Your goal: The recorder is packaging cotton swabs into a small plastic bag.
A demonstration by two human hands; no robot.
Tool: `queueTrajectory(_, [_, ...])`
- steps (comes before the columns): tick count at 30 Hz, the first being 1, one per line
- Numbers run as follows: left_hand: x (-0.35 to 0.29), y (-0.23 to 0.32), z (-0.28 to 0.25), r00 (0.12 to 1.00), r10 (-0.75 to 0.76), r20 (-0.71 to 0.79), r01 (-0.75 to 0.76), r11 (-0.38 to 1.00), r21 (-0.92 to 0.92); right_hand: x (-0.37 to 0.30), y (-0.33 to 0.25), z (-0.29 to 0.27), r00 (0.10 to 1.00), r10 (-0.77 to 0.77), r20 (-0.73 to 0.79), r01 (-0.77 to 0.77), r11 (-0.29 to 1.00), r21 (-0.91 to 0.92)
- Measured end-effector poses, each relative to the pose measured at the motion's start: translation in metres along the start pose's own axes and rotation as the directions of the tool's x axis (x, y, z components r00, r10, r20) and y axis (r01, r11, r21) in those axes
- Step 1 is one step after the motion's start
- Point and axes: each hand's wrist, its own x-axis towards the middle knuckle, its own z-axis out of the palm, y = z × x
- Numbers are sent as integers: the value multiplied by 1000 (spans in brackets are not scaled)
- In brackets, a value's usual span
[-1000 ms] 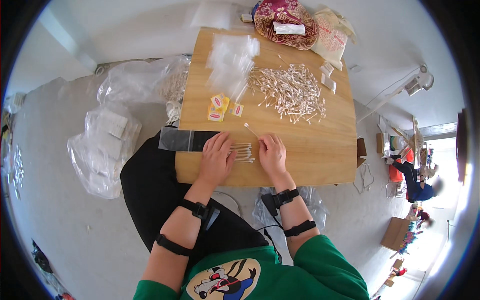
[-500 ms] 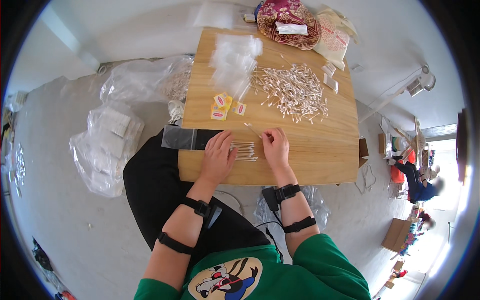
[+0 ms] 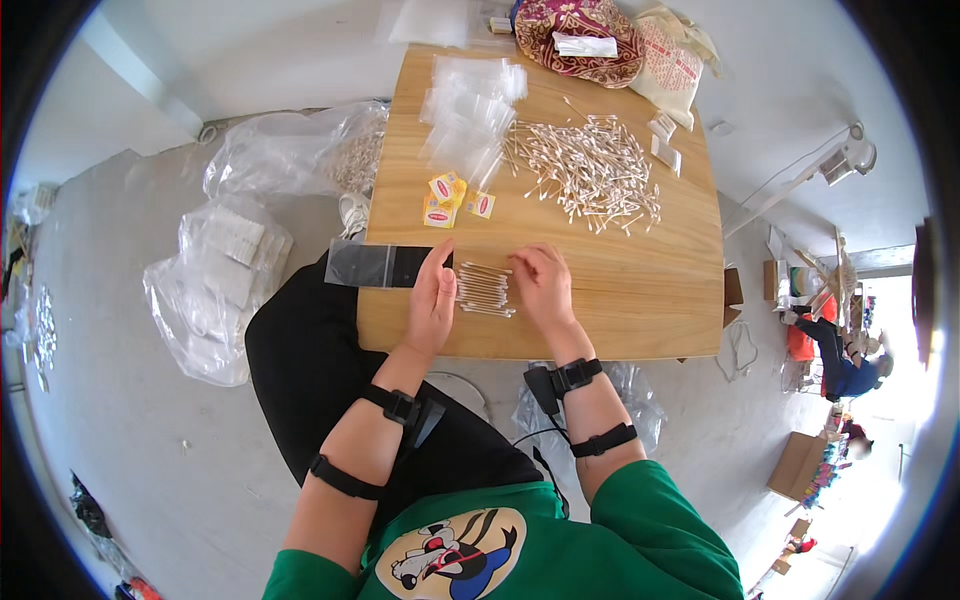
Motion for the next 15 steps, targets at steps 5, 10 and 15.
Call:
queueTrajectory(5, [2, 9, 11, 974, -211, 88, 227, 937, -264, -36, 4, 8, 957, 223, -187, -139, 916, 377])
queueTrajectory(10, [6, 2, 20, 985, -163, 59, 173, 950, -261, -37, -19, 22, 952, 274, -136, -190, 877, 441])
queueTrajectory(15, [4, 1, 29, 973, -220, 72, 230, 888, -398, -27, -26, 31, 957, 274, -99, -189, 841, 507])
